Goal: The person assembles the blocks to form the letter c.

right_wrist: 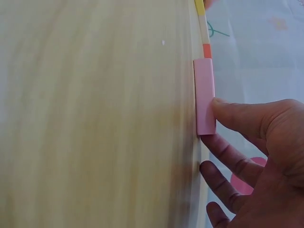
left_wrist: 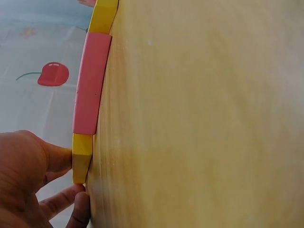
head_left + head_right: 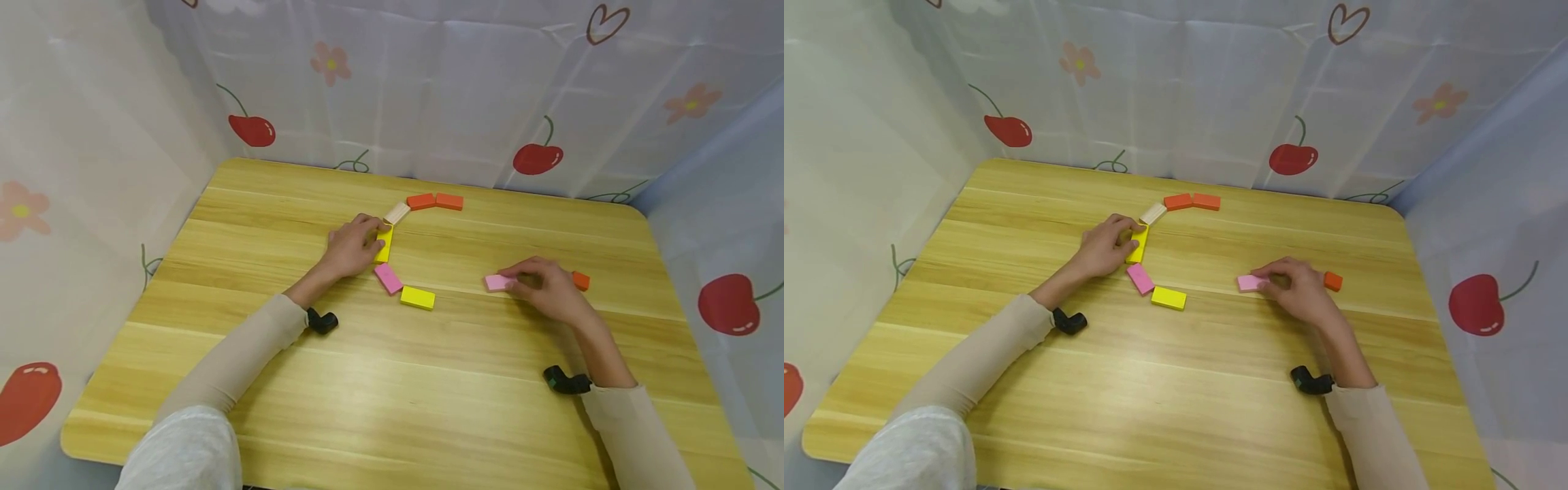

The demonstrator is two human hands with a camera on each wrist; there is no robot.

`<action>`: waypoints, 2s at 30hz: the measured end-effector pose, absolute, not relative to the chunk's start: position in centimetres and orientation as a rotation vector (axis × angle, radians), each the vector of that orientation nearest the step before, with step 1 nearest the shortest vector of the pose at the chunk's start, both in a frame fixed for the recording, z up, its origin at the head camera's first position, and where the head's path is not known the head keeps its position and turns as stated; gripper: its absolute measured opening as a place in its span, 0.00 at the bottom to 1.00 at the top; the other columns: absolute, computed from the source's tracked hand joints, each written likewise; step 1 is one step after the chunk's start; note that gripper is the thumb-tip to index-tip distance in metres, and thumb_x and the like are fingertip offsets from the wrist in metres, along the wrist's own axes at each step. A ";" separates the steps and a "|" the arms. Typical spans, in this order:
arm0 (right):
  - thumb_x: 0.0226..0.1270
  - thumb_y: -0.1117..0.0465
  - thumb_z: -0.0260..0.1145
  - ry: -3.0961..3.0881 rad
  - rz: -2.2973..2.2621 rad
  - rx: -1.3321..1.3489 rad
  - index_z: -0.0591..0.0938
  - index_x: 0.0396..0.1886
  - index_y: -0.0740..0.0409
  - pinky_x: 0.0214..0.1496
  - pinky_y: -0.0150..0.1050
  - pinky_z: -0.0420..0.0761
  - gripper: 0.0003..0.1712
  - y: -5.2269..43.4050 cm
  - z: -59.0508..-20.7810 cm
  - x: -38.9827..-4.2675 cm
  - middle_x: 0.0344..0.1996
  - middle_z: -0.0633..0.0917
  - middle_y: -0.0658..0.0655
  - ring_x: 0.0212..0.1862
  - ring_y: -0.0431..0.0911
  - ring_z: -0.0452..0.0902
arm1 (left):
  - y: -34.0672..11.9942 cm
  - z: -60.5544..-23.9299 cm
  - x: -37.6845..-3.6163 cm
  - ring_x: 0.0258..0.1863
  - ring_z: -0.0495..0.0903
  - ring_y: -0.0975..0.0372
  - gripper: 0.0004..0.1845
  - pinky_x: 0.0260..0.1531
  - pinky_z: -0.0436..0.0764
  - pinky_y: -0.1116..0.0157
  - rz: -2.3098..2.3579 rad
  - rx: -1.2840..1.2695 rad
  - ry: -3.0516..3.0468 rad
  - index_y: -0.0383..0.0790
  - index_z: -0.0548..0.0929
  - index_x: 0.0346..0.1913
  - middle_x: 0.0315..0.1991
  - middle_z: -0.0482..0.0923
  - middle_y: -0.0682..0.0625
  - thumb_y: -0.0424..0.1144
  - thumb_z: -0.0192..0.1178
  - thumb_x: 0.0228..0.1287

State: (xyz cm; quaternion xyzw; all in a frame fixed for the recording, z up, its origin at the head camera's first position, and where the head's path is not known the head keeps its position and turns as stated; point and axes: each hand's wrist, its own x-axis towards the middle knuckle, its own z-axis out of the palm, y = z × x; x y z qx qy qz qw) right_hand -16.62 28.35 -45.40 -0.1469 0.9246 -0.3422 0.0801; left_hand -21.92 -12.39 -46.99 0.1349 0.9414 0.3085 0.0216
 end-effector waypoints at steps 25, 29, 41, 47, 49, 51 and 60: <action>0.63 0.55 0.71 2.763 -0.979 -0.598 0.87 0.45 0.40 0.60 0.57 0.56 0.11 24.9 -45.5 -15.0 0.47 0.85 0.49 0.56 0.50 0.72 | -12.2 -46.7 -21.8 0.54 0.76 0.52 0.16 0.48 0.64 0.49 0.944 0.391 2.929 0.58 0.77 0.60 0.65 0.72 0.54 0.48 0.55 0.72; 0.63 0.54 0.71 2.763 -0.949 -0.632 0.87 0.45 0.39 0.57 0.55 0.56 0.11 24.0 -45.4 -14.5 0.46 0.85 0.47 0.54 0.49 0.72 | -12.2 -46.7 -21.8 0.54 0.76 0.52 0.16 0.48 0.64 0.49 0.948 0.390 2.924 0.58 0.77 0.60 0.66 0.72 0.54 0.48 0.56 0.71; 0.64 0.53 0.71 2.749 -0.950 -0.674 0.85 0.46 0.41 0.58 0.56 0.56 0.11 22.4 -45.5 -13.7 0.45 0.85 0.47 0.56 0.49 0.71 | -12.3 -47.0 -22.0 0.55 0.77 0.52 0.17 0.48 0.64 0.49 0.927 0.389 2.925 0.60 0.77 0.61 0.66 0.71 0.55 0.49 0.56 0.71; 0.64 0.52 0.70 2.754 -0.935 -0.689 0.85 0.46 0.39 0.55 0.52 0.56 0.11 22.0 -45.5 -13.6 0.45 0.84 0.46 0.55 0.48 0.71 | -12.3 -47.0 -22.1 0.54 0.77 0.52 0.18 0.47 0.64 0.49 0.917 0.407 2.923 0.60 0.76 0.62 0.66 0.71 0.56 0.49 0.55 0.72; 0.65 0.51 0.70 2.753 -0.929 -0.690 0.85 0.46 0.38 0.54 0.51 0.56 0.11 21.9 -45.6 -13.6 0.45 0.84 0.46 0.54 0.48 0.71 | -12.3 -47.0 -22.2 0.54 0.77 0.52 0.18 0.48 0.64 0.49 0.909 0.410 2.924 0.60 0.76 0.62 0.66 0.71 0.56 0.50 0.55 0.72; 0.65 0.51 0.69 2.750 -0.926 -0.695 0.85 0.46 0.37 0.53 0.50 0.56 0.10 21.8 -45.7 -13.6 0.45 0.83 0.46 0.54 0.48 0.70 | -12.3 -47.0 -22.2 0.54 0.77 0.52 0.18 0.48 0.64 0.49 0.904 0.408 2.928 0.60 0.76 0.62 0.66 0.71 0.55 0.50 0.55 0.72; 0.65 0.51 0.69 2.742 -0.918 -0.735 0.84 0.46 0.37 0.53 0.49 0.56 0.11 21.1 -45.5 -13.7 0.45 0.83 0.44 0.53 0.47 0.71 | -12.4 -47.2 -22.2 0.56 0.76 0.51 0.17 0.48 0.64 0.48 0.926 0.396 2.933 0.60 0.76 0.62 0.67 0.71 0.55 0.50 0.55 0.72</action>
